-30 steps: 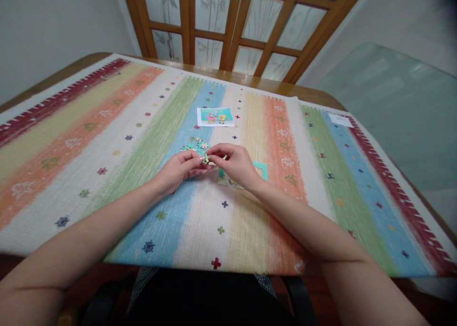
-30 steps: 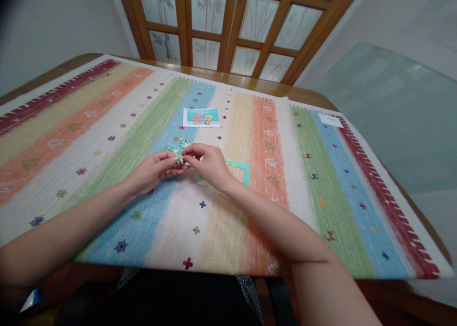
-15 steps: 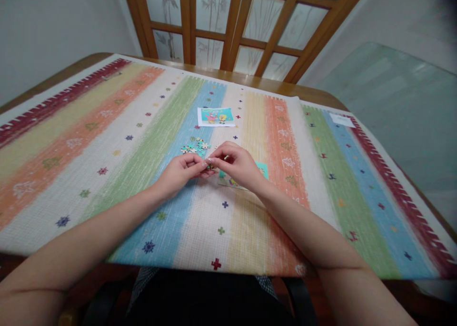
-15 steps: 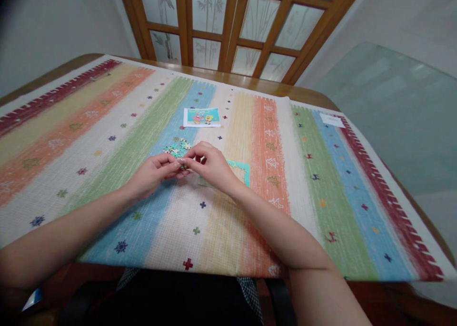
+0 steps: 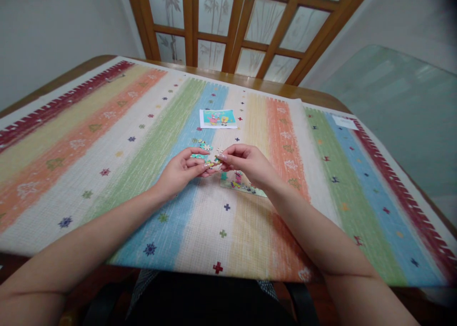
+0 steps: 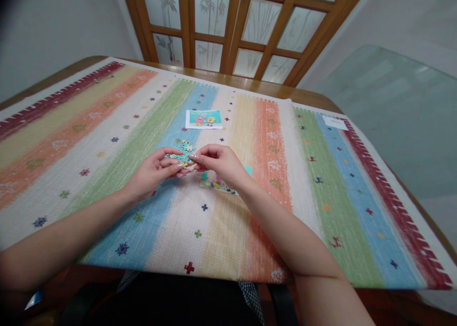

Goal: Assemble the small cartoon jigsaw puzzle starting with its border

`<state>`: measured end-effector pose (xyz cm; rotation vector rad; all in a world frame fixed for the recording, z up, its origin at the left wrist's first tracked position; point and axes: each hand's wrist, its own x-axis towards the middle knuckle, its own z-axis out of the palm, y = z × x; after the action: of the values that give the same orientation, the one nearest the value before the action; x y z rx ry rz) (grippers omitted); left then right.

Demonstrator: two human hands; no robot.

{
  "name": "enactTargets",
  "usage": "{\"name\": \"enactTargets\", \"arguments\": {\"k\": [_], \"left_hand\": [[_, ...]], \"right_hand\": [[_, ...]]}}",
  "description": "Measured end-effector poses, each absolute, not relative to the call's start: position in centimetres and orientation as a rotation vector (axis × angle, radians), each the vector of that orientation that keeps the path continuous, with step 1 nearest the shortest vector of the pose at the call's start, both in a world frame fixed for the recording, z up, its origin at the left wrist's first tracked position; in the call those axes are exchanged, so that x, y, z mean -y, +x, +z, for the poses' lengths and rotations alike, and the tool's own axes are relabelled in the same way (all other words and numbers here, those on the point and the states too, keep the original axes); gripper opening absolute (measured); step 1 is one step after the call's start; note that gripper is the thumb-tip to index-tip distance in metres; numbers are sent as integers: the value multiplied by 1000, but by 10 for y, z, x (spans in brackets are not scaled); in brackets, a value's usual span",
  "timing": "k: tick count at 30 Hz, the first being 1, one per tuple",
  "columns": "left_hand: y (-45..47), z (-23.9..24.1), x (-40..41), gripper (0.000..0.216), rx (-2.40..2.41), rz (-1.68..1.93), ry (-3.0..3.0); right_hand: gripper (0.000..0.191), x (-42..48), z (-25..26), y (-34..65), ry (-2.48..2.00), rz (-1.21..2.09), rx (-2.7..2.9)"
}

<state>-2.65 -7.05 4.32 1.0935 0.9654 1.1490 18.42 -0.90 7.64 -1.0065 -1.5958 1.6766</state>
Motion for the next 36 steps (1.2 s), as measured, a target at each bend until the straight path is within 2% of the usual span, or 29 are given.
{"name": "enactTargets", "arguments": {"k": [20, 36], "left_hand": [[-20, 39, 74, 36, -980, 1054, 949], [-24, 32, 71, 32, -971, 1036, 919]], "right_hand": [[37, 6, 59, 179, -1109, 1553, 1709], [32, 0, 74, 186, -1115, 1625, 1770]]}}
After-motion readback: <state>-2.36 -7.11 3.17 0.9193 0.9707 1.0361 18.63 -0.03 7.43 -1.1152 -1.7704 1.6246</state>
